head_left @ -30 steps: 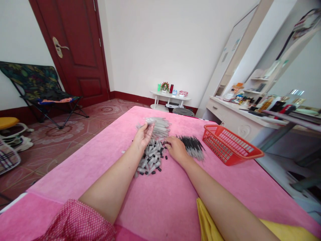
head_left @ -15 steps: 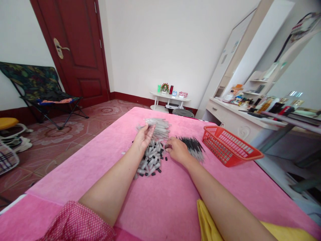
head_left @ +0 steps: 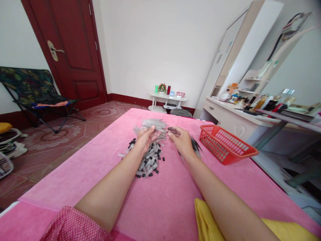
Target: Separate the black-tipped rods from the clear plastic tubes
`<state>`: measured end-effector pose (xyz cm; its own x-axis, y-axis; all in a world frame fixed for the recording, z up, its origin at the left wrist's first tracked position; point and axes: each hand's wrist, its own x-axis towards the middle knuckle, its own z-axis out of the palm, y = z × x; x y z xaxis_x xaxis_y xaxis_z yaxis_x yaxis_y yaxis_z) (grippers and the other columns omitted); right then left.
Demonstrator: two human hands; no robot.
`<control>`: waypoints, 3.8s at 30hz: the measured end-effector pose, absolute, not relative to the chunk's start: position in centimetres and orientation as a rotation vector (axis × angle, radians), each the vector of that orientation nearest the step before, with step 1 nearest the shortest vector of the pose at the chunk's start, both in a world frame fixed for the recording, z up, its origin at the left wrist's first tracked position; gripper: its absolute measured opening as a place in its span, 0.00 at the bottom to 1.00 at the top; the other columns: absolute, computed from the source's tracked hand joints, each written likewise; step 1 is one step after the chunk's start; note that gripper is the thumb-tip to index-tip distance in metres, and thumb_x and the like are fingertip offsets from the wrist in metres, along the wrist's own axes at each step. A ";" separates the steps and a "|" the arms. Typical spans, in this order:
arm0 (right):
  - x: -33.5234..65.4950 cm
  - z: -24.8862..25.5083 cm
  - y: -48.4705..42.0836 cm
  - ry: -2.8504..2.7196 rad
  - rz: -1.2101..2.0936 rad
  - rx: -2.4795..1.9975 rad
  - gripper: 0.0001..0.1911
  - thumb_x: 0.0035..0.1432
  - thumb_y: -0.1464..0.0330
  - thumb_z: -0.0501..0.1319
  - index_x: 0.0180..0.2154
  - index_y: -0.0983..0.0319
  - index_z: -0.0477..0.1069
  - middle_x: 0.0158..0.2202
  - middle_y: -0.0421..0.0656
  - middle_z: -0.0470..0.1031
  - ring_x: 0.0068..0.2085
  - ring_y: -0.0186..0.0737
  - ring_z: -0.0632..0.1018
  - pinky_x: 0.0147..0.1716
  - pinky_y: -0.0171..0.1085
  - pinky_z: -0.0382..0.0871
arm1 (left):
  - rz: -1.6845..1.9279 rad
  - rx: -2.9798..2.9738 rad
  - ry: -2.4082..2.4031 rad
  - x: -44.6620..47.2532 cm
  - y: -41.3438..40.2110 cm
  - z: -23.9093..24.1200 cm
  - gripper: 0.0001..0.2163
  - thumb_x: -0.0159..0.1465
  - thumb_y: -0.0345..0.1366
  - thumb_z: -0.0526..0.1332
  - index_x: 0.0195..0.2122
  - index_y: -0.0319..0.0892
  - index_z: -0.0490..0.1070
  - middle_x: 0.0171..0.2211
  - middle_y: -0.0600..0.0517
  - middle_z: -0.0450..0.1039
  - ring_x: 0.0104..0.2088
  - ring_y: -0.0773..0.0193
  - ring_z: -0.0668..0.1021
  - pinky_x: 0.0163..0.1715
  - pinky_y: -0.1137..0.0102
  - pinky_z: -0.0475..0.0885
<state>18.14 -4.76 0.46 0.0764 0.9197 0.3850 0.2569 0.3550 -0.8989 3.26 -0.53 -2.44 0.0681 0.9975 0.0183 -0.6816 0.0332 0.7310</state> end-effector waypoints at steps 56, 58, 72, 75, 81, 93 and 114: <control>17.9 -0.6 -4.4 -1.292 0.877 -1.026 0.12 0.42 0.67 0.64 0.31 0.64 0.68 0.24 0.40 0.75 0.26 0.37 0.78 0.25 0.34 0.72 | 1.452 0.721 0.628 3.4 -0.6 -2.5 0.06 0.55 0.31 0.65 0.29 0.33 0.69 0.24 0.48 0.75 0.27 0.63 0.80 0.31 0.72 0.76; 17.9 -0.6 -4.4 -1.309 0.860 -1.028 0.11 0.42 0.67 0.64 0.30 0.64 0.68 0.24 0.40 0.74 0.26 0.37 0.78 0.25 0.33 0.72 | 1.461 0.723 0.631 3.4 -0.6 -2.5 0.06 0.55 0.30 0.65 0.28 0.33 0.68 0.24 0.48 0.75 0.27 0.62 0.80 0.30 0.72 0.76; 17.9 -0.6 -4.3 -1.314 0.824 -1.065 0.10 0.43 0.68 0.62 0.30 0.64 0.68 0.24 0.40 0.74 0.24 0.36 0.76 0.24 0.34 0.71 | 1.448 0.826 0.598 3.7 -0.7 -2.8 0.10 0.51 0.33 0.68 0.27 0.34 0.68 0.27 0.48 0.75 0.29 0.63 0.79 0.36 0.68 0.76; 18.2 -0.9 -4.1 -1.329 0.809 -1.120 0.09 0.46 0.64 0.60 0.27 0.64 0.67 0.21 0.39 0.72 0.20 0.35 0.74 0.19 0.33 0.69 | 1.425 0.876 0.533 3.7 -0.7 -2.9 0.10 0.50 0.33 0.68 0.30 0.35 0.70 0.28 0.49 0.76 0.30 0.63 0.79 0.37 0.67 0.76; 18.6 -1.1 -4.1 -1.426 0.795 -1.187 0.17 0.55 0.55 0.53 0.25 0.62 0.65 0.19 0.39 0.70 0.16 0.32 0.69 0.14 0.31 0.63 | 1.420 0.890 0.536 3.6 -0.9 -2.6 0.10 0.49 0.33 0.69 0.29 0.34 0.72 0.29 0.48 0.76 0.31 0.62 0.79 0.37 0.68 0.75; 18.8 -1.0 -3.9 -1.482 0.788 -1.173 0.16 0.50 0.53 0.58 0.27 0.61 0.65 0.20 0.38 0.71 0.17 0.32 0.70 0.17 0.30 0.62 | 1.416 0.834 0.559 3.6 -1.0 -2.6 0.07 0.51 0.30 0.67 0.28 0.34 0.71 0.29 0.47 0.76 0.30 0.64 0.79 0.36 0.69 0.75; 18.5 -0.9 -4.2 -1.507 0.841 -1.183 0.18 0.52 0.54 0.55 0.22 0.62 0.63 0.17 0.37 0.68 0.15 0.32 0.69 0.13 0.31 0.61 | 1.394 0.865 0.549 3.5 -1.0 -2.6 0.08 0.51 0.31 0.67 0.29 0.33 0.72 0.29 0.47 0.76 0.29 0.65 0.79 0.36 0.69 0.75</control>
<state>18.50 -4.24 -0.91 -0.0190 0.9585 0.2845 0.2615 0.2794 -0.9239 3.46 -0.99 -2.60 0.1310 0.9794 0.1537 -0.6121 -0.0421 0.7896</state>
